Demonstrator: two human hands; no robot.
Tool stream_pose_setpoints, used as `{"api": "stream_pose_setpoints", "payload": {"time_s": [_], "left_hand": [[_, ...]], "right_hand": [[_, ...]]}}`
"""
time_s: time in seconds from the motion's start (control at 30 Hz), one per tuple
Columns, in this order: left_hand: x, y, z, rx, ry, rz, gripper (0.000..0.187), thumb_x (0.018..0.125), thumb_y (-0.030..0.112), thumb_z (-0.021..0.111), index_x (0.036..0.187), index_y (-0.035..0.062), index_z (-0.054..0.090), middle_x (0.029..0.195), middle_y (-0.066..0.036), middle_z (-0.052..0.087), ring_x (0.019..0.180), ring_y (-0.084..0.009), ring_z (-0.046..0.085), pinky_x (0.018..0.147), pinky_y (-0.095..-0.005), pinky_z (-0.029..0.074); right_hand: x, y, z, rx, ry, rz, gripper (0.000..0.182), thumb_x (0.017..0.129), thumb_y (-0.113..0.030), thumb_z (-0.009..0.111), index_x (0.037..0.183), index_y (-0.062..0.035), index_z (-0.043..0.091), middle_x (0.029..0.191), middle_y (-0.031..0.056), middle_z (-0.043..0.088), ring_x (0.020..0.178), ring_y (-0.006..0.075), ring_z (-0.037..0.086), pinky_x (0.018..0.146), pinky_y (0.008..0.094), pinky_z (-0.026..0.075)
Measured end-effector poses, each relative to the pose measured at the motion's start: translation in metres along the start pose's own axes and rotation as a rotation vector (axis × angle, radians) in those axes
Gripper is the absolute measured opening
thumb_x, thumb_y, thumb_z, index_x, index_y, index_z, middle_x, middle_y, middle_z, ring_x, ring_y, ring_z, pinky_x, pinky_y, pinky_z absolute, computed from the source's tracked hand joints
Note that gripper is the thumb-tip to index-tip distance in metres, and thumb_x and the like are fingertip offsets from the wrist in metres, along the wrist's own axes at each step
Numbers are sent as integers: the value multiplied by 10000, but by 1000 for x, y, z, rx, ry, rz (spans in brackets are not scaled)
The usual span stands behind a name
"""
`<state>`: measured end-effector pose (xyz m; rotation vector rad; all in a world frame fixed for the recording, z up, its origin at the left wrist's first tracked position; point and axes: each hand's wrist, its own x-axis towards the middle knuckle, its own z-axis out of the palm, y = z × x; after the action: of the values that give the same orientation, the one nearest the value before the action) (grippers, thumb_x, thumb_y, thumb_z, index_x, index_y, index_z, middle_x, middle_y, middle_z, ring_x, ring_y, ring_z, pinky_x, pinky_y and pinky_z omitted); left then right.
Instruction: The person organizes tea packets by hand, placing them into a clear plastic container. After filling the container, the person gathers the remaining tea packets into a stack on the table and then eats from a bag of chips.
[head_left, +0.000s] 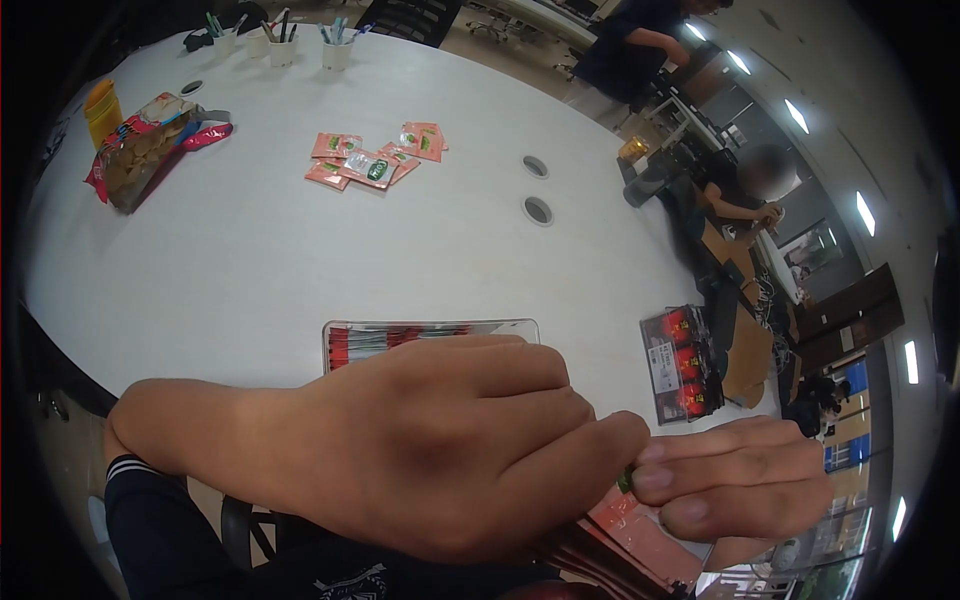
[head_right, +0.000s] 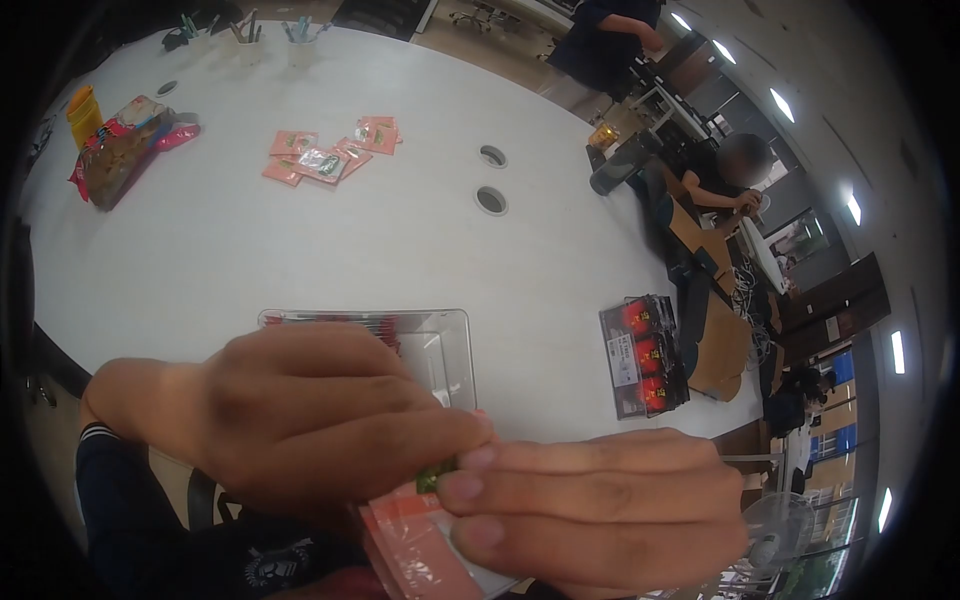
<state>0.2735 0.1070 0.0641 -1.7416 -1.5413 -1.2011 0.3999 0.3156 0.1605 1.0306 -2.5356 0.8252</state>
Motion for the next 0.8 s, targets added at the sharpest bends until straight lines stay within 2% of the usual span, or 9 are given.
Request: {"api": "stream_pose_setpoints", "payload": {"time_s": [0.23, 0.43, 0.8], "left_hand": [[0, -2, -2, 1, -8, 14, 267, 889, 212, 761, 1046, -5, 762, 814, -30, 730, 698, -104, 715, 643, -247, 544], [0, 0, -1, 0, -8, 6, 246, 899, 200, 759, 1037, -4, 760, 795, -26, 725, 677, -99, 706, 634, -243, 541], [0, -1, -2, -12, -21, 24, 227, 909, 177, 752, 1028, -16, 757, 800, -32, 727, 669, -101, 704, 628, -247, 542]], "right_hand": [[3, -13, 12, -57, 115, 114, 262, 1037, -288, 686, 950, -41, 685, 936, 185, 799, 884, 300, 807, 805, 389, 670], [-3, -4, 11, -27, 104, 34, 264, 1032, -287, 693, 973, -30, 698, 925, 195, 796, 882, 304, 807, 803, 388, 670], [-2, -5, 10, -1, 88, 24, 278, 1026, -284, 695, 985, -9, 704, 957, 213, 794, 917, 308, 804, 854, 409, 663]]}}
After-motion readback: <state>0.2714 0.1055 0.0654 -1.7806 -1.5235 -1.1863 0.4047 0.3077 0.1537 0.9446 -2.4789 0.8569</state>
